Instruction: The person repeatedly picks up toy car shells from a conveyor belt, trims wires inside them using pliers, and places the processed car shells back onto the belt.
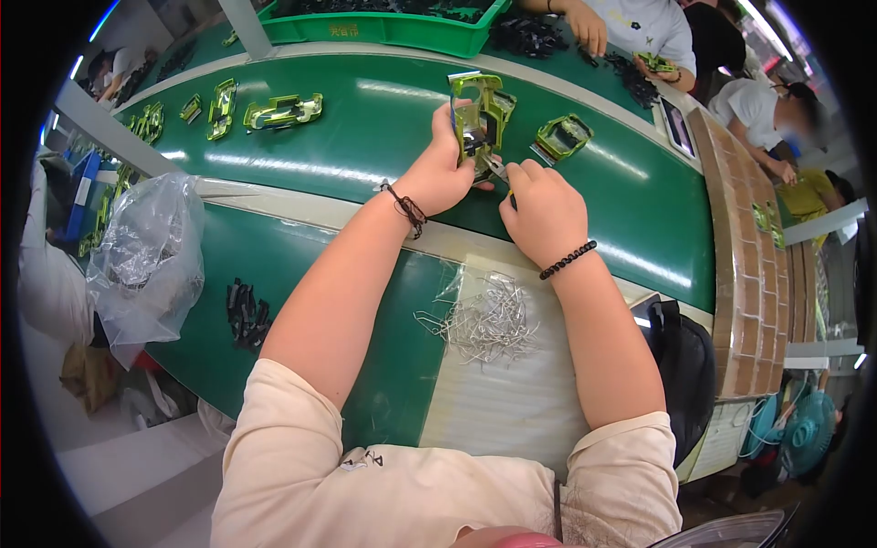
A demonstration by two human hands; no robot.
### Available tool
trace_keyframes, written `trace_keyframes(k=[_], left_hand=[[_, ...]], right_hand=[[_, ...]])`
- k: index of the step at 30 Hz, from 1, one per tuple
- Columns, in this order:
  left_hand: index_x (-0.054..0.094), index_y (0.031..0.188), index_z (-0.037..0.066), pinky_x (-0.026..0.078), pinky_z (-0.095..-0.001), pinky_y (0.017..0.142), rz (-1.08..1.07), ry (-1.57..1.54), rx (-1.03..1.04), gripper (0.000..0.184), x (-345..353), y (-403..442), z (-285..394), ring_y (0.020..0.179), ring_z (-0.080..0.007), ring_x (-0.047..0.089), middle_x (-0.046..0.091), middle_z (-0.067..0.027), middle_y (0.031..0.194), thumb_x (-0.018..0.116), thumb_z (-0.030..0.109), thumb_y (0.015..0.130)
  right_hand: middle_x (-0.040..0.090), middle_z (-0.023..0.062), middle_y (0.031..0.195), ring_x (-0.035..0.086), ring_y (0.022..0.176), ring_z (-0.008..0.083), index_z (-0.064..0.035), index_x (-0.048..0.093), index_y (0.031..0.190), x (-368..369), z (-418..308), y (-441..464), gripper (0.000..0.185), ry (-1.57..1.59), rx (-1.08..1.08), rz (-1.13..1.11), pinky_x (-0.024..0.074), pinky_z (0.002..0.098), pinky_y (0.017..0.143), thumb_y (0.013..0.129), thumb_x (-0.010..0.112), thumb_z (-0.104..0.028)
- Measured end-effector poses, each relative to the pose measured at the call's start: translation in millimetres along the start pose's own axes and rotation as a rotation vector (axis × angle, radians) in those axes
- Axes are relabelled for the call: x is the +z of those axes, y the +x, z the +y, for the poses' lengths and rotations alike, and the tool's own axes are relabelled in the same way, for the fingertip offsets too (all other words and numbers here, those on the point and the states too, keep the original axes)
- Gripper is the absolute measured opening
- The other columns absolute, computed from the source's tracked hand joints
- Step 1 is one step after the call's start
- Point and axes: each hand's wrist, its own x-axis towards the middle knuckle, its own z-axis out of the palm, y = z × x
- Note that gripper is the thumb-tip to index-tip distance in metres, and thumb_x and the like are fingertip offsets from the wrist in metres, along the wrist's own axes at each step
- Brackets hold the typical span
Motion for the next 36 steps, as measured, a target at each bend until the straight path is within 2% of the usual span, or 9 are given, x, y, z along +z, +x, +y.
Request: trace_keyframes(k=[10,18,20,23,26,29,32,33,36], left_hand=[[-0.002,0.146,0.019,0.06,-0.0422,0.085,-0.004,-0.063,0.008,0.078,-5,0,-4,0.113,-0.0285,0.058,0.039,-0.0159,0.133,0.037,-0.016,0.088],[0.0,0.145,0.02,0.061,-0.0497,0.082,0.423,-0.281,0.306,0.081,-29,11,-9,0.115,-0.0338,0.058,0.033,-0.0179,0.139,0.039,-0.018,0.085],[0.014,0.146,0.014,0.061,-0.0515,0.084,0.603,-0.228,0.141,0.074,-50,13,-1,0.114,-0.0323,0.056,0.033,-0.0163,0.137,0.041,-0.016,0.084],[0.037,0.139,-0.001,0.063,-0.0481,0.077,0.835,-0.315,-0.07,0.051,-86,13,-7,0.103,-0.0312,0.062,0.054,-0.0169,0.122,0.049,-0.008,0.09],[0.037,0.139,-0.003,0.064,-0.0356,0.076,0.79,-0.41,-0.148,0.049,-123,15,-37,0.098,-0.0302,0.065,0.051,-0.0217,0.126,0.051,-0.002,0.092],[0.037,0.138,-0.005,0.057,-0.0425,0.088,0.927,-0.221,-0.119,0.054,-98,19,-27,0.111,-0.0366,0.058,0.048,-0.025,0.129,0.058,0.008,0.09],[0.036,0.14,-0.001,0.04,-0.051,0.102,1.075,0.969,-0.214,0.067,-89,16,-38,0.126,-0.0426,0.041,0.044,-0.026,0.134,0.065,0.02,0.084],[0.039,0.141,0.003,0.027,-0.0521,0.108,1.117,1.061,-0.113,0.073,-66,10,-21,0.133,-0.0455,0.027,0.04,-0.0265,0.138,0.068,0.027,0.078],[0.044,0.139,0.01,0.029,-0.0522,0.108,0.51,1.129,0.462,0.061,-46,13,-10,0.132,-0.0401,0.035,0.044,-0.0167,0.139,0.064,0.018,0.082]], right_hand=[[0.06,0.0071,0.089,0.061,0.082,0.0258,-0.0058,0.063,0.098,5,1,-1,0.023,0.041,-0.018,0.055,0.0531,0.0378,0.07,0.076,0.066,-0.013],[0.061,0.0074,0.091,0.058,0.086,0.0302,-0.0111,0.062,0.105,2,3,5,0.024,0.162,0.062,0.263,0.0468,0.0438,0.069,0.081,0.063,-0.013],[0.062,0.0088,0.094,0.059,0.087,0.0316,-0.0092,0.058,0.1,-1,-5,1,0.017,0.185,0.096,0.111,0.047,0.0461,0.069,0.084,0.061,-0.013],[0.063,0.0148,0.092,0.06,0.08,0.0376,-0.0036,0.054,0.098,-31,-35,-13,0.017,0.132,0.03,-0.217,0.0502,0.0475,0.069,0.085,0.062,-0.012],[0.063,0.0163,0.089,0.062,0.076,0.0385,-0.0016,0.053,0.097,-49,-57,-28,0.018,0.229,-0.139,-0.438,0.0516,0.0455,0.069,0.084,0.062,-0.011],[0.064,0.0162,0.088,0.064,0.075,0.0378,-0.0011,0.053,0.096,-64,-71,-33,0.017,0.231,-0.229,-0.545,0.0525,0.0435,0.067,0.084,0.062,-0.01],[0.064,0.0156,0.087,0.065,0.076,0.0362,-0.0012,0.054,0.095,-64,-79,-35,0.017,0.184,-0.233,-0.594,0.0531,0.0427,0.066,0.082,0.063,-0.009],[0.064,0.0154,0.087,0.065,0.076,0.0355,-0.0012,0.054,0.094,-63,-81,-36,0.018,0.175,-0.23,-0.607,0.0533,0.0426,0.066,0.081,0.063,-0.008],[0.064,0.015,0.087,0.065,0.077,0.0341,-0.0021,0.055,0.094,-59,-81,-37,0.02,0.152,-0.244,-0.599,0.0536,0.043,0.065,0.078,0.065,-0.009]])
